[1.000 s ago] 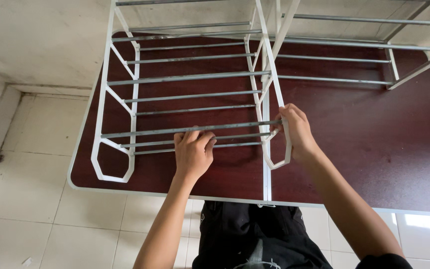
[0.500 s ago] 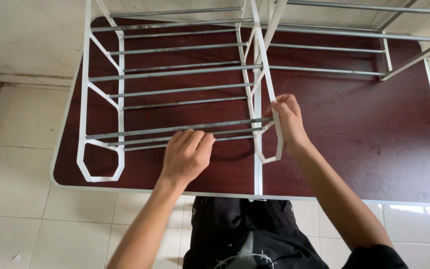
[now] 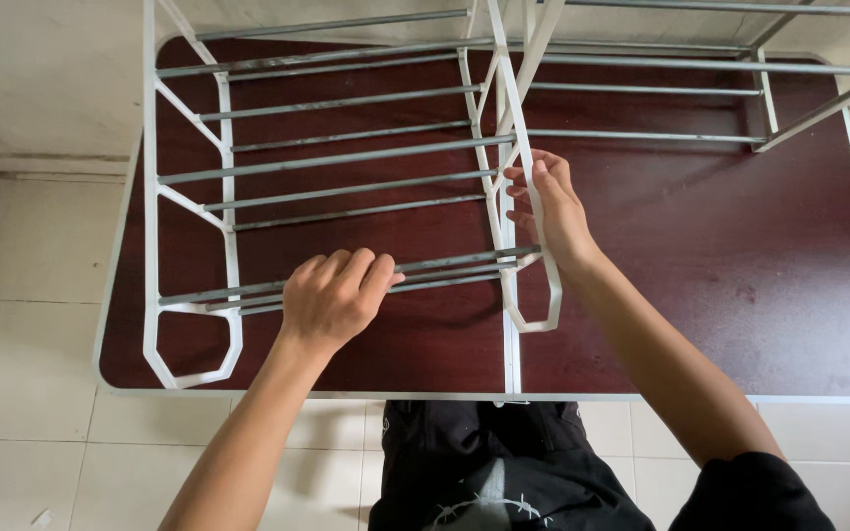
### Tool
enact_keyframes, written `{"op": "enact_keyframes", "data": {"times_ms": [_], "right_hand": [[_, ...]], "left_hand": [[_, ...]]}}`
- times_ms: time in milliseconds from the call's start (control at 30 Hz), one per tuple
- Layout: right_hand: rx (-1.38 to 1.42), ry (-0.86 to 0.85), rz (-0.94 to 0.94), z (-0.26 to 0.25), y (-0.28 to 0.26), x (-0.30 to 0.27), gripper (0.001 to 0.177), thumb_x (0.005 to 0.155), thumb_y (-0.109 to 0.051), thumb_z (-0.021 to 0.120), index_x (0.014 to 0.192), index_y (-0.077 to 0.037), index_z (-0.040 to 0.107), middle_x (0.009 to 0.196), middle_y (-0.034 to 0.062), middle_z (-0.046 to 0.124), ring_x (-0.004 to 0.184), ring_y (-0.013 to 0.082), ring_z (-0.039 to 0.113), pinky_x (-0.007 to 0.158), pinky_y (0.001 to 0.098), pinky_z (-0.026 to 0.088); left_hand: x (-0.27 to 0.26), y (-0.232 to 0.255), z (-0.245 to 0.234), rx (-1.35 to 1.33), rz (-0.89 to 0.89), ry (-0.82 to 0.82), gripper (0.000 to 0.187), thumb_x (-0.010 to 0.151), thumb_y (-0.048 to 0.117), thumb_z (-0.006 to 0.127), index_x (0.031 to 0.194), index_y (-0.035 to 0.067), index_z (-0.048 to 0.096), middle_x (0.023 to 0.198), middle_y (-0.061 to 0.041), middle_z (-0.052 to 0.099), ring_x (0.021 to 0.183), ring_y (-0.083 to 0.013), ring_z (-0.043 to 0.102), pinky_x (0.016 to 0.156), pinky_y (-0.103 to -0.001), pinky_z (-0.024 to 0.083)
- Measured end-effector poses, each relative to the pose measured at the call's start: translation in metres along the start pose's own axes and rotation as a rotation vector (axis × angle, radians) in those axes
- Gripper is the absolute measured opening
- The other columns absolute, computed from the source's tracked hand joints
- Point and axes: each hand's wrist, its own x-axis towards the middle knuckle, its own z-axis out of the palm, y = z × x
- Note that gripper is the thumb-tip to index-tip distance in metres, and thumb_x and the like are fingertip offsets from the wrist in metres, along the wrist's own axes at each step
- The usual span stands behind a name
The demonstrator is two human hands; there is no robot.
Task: The person assembles a white metal shelving unit on a maroon table. They connect vertical side frames to horizontal bars, aligning and securing each section by hand. The unit is progressively built and repositioned on the table as assembly continues.
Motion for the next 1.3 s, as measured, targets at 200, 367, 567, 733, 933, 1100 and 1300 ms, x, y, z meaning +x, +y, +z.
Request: {"op": "enact_keyframes", "data": {"times_ms": [200, 367, 567, 733, 933, 1100, 1300], "right_hand": [[0.024, -0.056, 0.041, 0.003, 0.003, 0.004, 0.045, 0.108, -0.042, 0.030, 0.142, -0.013, 0.035, 0.131, 0.0091, 0.052, 0.120, 0.0202, 0.049, 0.102, 0.0438, 0.046], [0.026, -0.077, 0.044, 0.003, 0.005, 0.004, 0.046, 0.107, -0.043, 0.030, 0.142, -0.013, 0.035, 0.132, 0.0087, 0.054, 0.120, 0.0200, 0.048, 0.102, 0.0452, 0.045], [0.033, -0.117, 0.031, 0.002, 0.011, 0.008, 0.043, 0.108, -0.042, 0.032, 0.140, -0.014, 0.034, 0.131, 0.0085, 0.053, 0.116, 0.0200, 0.047, 0.100, 0.0447, 0.045], [0.034, -0.093, 0.063, 0.002, 0.009, 0.009, 0.042, 0.108, -0.041, 0.031, 0.141, -0.017, 0.034, 0.128, 0.0072, 0.054, 0.114, 0.0182, 0.050, 0.098, 0.0432, 0.047], [0.053, -0.089, 0.069, 0.003, 0.001, 0.005, 0.043, 0.105, -0.024, 0.042, 0.145, -0.017, 0.030, 0.128, 0.0078, 0.056, 0.108, 0.0167, 0.054, 0.092, 0.0422, 0.050], [-0.003, -0.018, 0.069, 0.007, -0.008, 0.004, 0.069, 0.098, -0.010, 0.048, 0.153, -0.027, 0.010, 0.132, 0.0086, 0.051, 0.108, 0.0164, 0.058, 0.090, 0.0420, 0.053], [-0.067, -0.105, 0.013, 0.007, -0.021, -0.010, 0.100, 0.075, 0.017, 0.048, 0.160, -0.025, 0.015, 0.137, 0.0104, 0.041, 0.110, 0.0202, 0.055, 0.092, 0.0405, 0.056]], "left_hand": [[-0.004, -0.005, 0.007, -0.046, -0.002, -0.039, 0.037, 0.099, 0.039, 0.070, 0.072, 0.017, 0.057, 0.059, 0.006, 0.054, 0.047, -0.0092, 0.055, 0.040, -0.025, 0.046], [0.003, -0.005, 0.001, -0.170, -0.064, -0.151, 0.040, 0.098, 0.036, 0.071, 0.068, 0.015, 0.055, 0.055, 0.004, 0.056, 0.042, -0.0113, 0.056, 0.035, -0.027, 0.042], [0.015, -0.004, -0.014, -0.397, -0.261, -0.373, 0.041, 0.095, 0.034, 0.071, 0.064, 0.011, 0.056, 0.053, -0.002, 0.063, 0.037, -0.0223, 0.057, 0.033, -0.037, 0.039], [0.030, -0.005, -0.024, -0.470, -0.396, -0.578, 0.035, 0.095, 0.039, 0.066, 0.074, 0.012, 0.068, 0.058, -0.012, 0.068, 0.048, -0.0340, 0.063, 0.043, -0.047, 0.046], [0.037, -0.003, -0.029, -0.463, -0.473, -0.661, 0.036, 0.096, 0.044, 0.062, 0.079, 0.014, 0.071, 0.060, -0.012, 0.068, 0.054, -0.0361, 0.065, 0.050, -0.049, 0.050], [0.040, -0.001, -0.031, -0.468, -0.485, -0.641, 0.035, 0.096, 0.044, 0.062, 0.081, 0.015, 0.073, 0.060, -0.011, 0.068, 0.056, -0.0364, 0.066, 0.053, -0.050, 0.051], [0.054, -0.012, -0.037, -0.527, -0.509, -0.720, 0.036, 0.096, 0.043, 0.064, 0.080, 0.013, 0.074, 0.073, -0.006, 0.072, 0.063, -0.0254, 0.070, 0.060, -0.043, 0.055]]}}
